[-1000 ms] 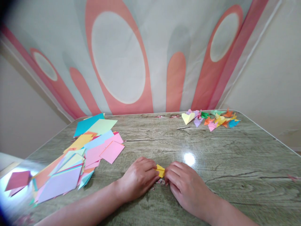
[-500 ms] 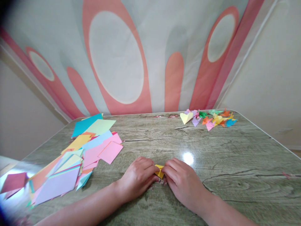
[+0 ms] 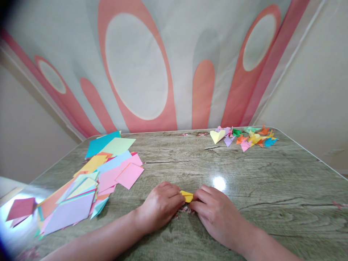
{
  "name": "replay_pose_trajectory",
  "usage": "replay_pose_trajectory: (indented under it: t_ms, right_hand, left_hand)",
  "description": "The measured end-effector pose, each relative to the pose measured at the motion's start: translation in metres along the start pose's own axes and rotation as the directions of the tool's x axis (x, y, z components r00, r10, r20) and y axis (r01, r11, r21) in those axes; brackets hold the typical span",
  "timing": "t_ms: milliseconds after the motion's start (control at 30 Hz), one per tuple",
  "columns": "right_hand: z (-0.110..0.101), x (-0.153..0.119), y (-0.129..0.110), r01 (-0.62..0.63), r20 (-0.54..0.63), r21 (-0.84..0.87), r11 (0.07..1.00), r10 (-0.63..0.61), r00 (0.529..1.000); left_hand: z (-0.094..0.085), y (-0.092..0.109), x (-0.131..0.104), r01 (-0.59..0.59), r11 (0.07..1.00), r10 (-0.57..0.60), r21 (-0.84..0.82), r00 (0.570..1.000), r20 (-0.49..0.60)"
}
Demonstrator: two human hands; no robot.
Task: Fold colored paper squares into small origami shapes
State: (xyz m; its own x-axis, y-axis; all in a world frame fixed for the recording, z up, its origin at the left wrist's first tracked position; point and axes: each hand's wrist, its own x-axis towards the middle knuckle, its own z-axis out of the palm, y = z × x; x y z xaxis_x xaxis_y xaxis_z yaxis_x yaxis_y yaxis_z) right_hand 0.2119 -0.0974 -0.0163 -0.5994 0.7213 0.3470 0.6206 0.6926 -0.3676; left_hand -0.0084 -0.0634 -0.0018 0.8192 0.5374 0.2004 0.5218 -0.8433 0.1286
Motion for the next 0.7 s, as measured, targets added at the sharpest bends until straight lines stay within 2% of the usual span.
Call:
replay_pose_trajectory:
  t_ms: [200,467,700]
  right_hand:
    - [0.006,0.003,-0.003,-0.102,-0.017,-0.001,0.995,0.102,0.995]
    - [0.012,0.006,0.000,-0.080,-0.047,-0.032,0.996,0.078,0.996]
    - [0.014,0.005,0.000,-0.100,-0.075,0.002,0.995,0.100,0.992]
  left_hand:
    - [0.004,0.003,-0.002,0.036,0.999,-0.037,-0.024,0.999,-0.025]
    - [-0.001,0.011,-0.003,0.112,0.993,-0.111,-0.044,0.993,0.039]
    - [0.001,0.011,-0.002,0.143,0.986,-0.142,-0.082,0.990,0.021]
